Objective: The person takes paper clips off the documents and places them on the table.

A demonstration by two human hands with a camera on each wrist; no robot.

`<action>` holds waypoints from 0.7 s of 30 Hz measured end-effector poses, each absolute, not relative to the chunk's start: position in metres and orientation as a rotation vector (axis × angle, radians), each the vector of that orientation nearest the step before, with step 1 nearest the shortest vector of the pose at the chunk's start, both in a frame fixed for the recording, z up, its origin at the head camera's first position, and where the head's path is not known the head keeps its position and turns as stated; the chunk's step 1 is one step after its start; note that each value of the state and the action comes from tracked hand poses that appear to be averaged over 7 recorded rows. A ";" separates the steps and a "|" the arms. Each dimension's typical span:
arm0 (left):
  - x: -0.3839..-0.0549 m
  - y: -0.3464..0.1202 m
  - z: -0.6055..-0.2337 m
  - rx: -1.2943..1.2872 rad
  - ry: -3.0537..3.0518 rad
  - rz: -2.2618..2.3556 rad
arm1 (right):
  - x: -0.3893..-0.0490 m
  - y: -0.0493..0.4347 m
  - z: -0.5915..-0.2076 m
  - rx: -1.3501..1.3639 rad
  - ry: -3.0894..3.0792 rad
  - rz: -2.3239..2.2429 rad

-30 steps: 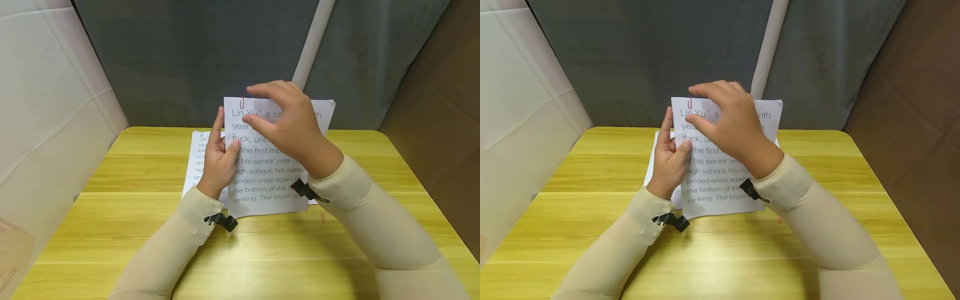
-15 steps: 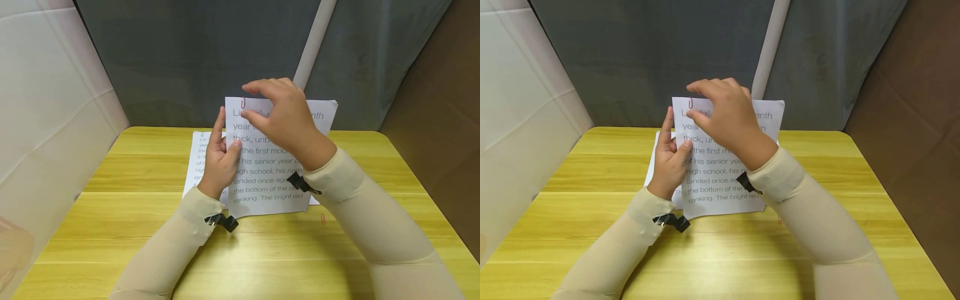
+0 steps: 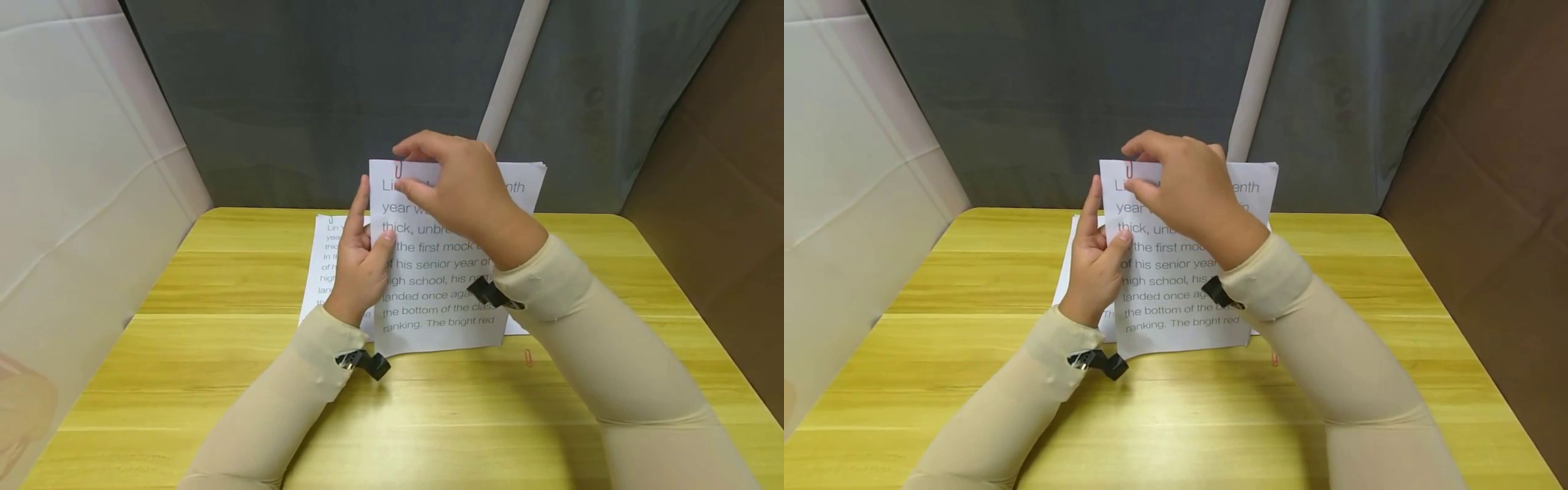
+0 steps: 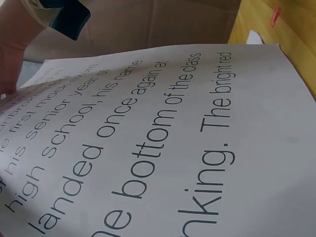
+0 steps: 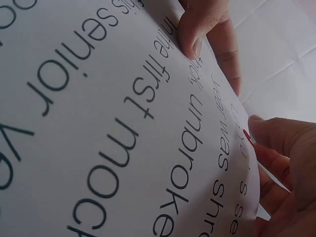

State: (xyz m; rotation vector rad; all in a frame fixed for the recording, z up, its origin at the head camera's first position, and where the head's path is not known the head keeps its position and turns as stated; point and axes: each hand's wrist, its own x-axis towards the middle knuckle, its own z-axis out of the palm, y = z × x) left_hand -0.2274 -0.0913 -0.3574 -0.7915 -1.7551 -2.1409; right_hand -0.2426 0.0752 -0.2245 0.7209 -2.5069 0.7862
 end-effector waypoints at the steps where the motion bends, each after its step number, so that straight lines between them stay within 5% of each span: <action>1: -0.227 -0.091 -0.357 -0.795 -1.754 -2.140 | -0.243 0.075 -0.224 0.719 -2.509 0.786; 21: -0.227 -0.091 -0.358 -0.798 -1.747 -2.156 | -0.244 0.071 -0.225 0.672 -2.532 0.870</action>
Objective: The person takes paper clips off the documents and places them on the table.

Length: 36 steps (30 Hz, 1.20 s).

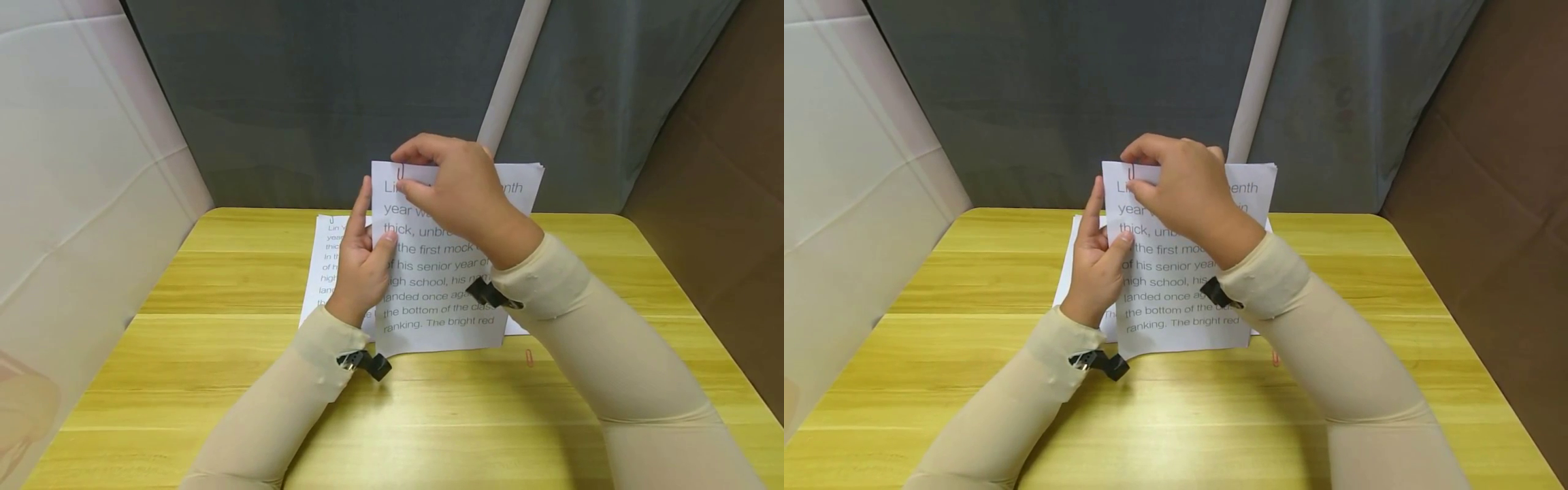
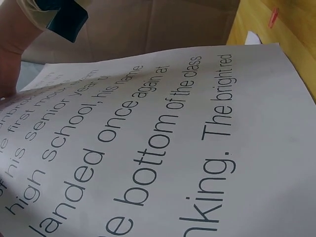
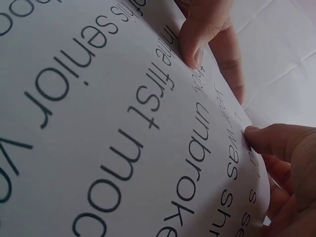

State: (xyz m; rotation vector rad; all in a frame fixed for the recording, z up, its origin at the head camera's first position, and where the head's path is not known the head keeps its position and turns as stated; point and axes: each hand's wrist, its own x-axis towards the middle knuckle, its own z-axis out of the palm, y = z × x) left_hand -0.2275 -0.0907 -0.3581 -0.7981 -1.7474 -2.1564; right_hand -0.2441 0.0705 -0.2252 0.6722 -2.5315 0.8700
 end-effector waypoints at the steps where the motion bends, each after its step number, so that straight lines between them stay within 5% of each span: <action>1: -0.227 -0.091 -0.358 -0.795 -1.752 -2.153 | -0.244 0.070 -0.226 0.672 -2.531 0.874; 36: -0.229 -0.088 -0.360 -0.791 -1.739 -2.141 | -0.250 0.072 -0.226 0.667 -2.339 1.216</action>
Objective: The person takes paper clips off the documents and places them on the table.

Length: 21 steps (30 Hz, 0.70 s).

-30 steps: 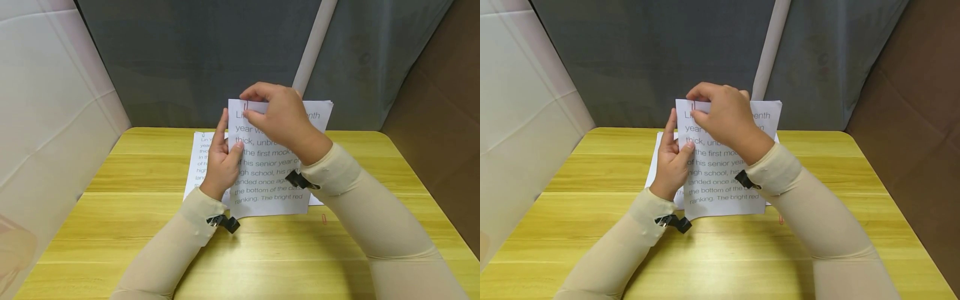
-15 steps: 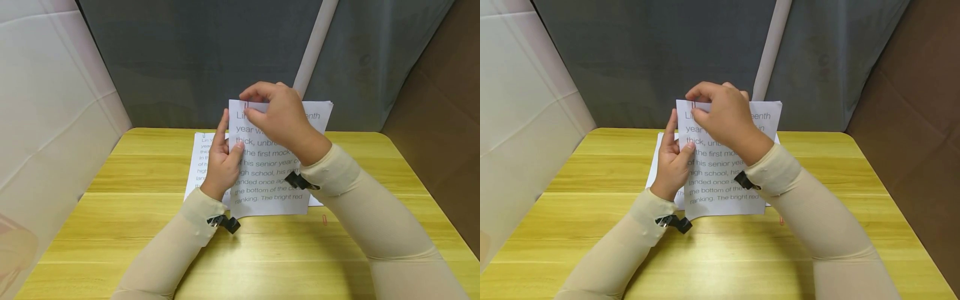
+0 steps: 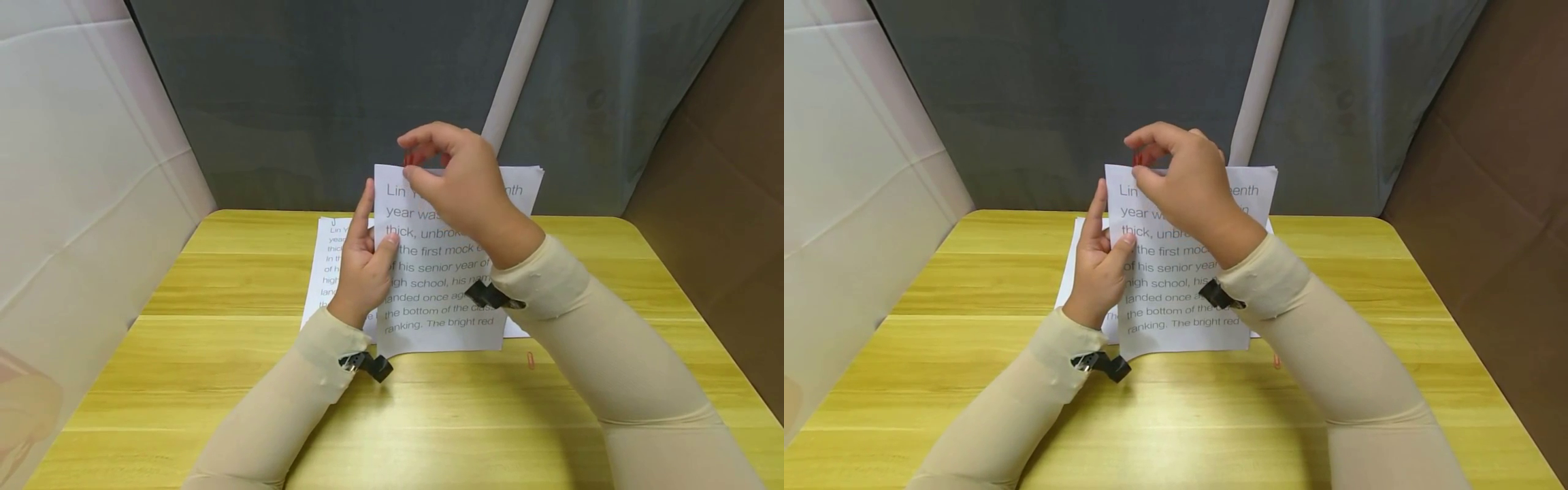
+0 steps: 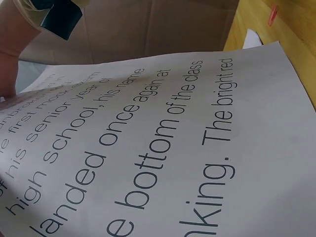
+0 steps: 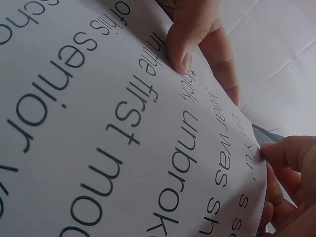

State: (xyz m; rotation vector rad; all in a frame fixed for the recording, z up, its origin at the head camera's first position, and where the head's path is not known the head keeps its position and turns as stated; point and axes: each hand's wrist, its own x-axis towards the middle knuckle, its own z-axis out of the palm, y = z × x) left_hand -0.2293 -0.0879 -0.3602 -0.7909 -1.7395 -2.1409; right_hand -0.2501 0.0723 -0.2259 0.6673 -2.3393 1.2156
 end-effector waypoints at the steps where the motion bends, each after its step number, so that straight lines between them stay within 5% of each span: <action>1: -0.229 -0.088 -0.360 -0.790 -1.740 -2.141 | -0.250 0.073 -0.226 0.666 -2.327 1.233; 21: -0.231 -0.089 -0.359 -0.767 -1.758 -2.138 | -0.244 0.101 -0.214 0.670 -2.143 1.487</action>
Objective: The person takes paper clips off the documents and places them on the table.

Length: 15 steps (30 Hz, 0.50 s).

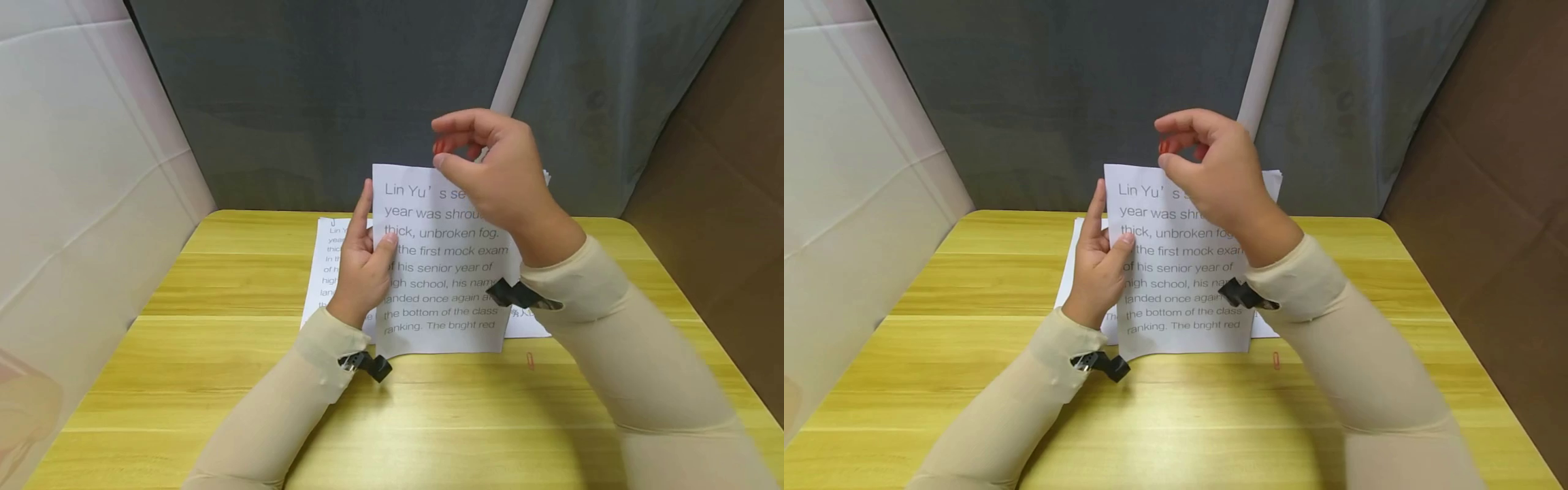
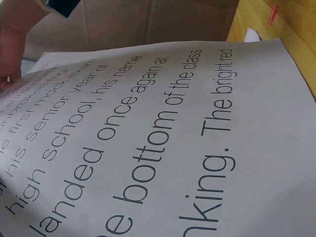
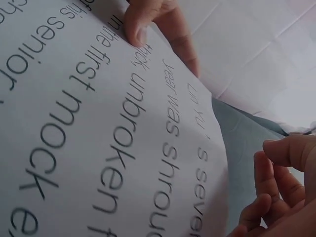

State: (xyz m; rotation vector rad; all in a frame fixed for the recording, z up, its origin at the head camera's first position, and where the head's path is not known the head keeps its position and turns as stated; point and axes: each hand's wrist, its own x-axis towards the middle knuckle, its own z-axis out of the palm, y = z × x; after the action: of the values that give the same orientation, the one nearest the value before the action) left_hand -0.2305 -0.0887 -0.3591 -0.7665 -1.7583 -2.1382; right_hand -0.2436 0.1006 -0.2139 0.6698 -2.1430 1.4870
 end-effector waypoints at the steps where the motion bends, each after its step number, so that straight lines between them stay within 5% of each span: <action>1: -0.231 -0.089 -0.359 -0.763 -1.761 -2.136 | -0.243 0.103 -0.213 0.674 -2.134 1.491; 15: -0.231 -0.090 -0.359 -0.765 -1.748 -2.110 | -0.226 0.140 -0.215 0.693 -2.163 1.543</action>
State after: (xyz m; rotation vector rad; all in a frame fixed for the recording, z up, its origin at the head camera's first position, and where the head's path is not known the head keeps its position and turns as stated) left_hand -0.2309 -0.0898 -0.3586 -0.7646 -1.7485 -2.1102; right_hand -0.2256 0.1403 -0.2146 0.6928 -2.1626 1.5431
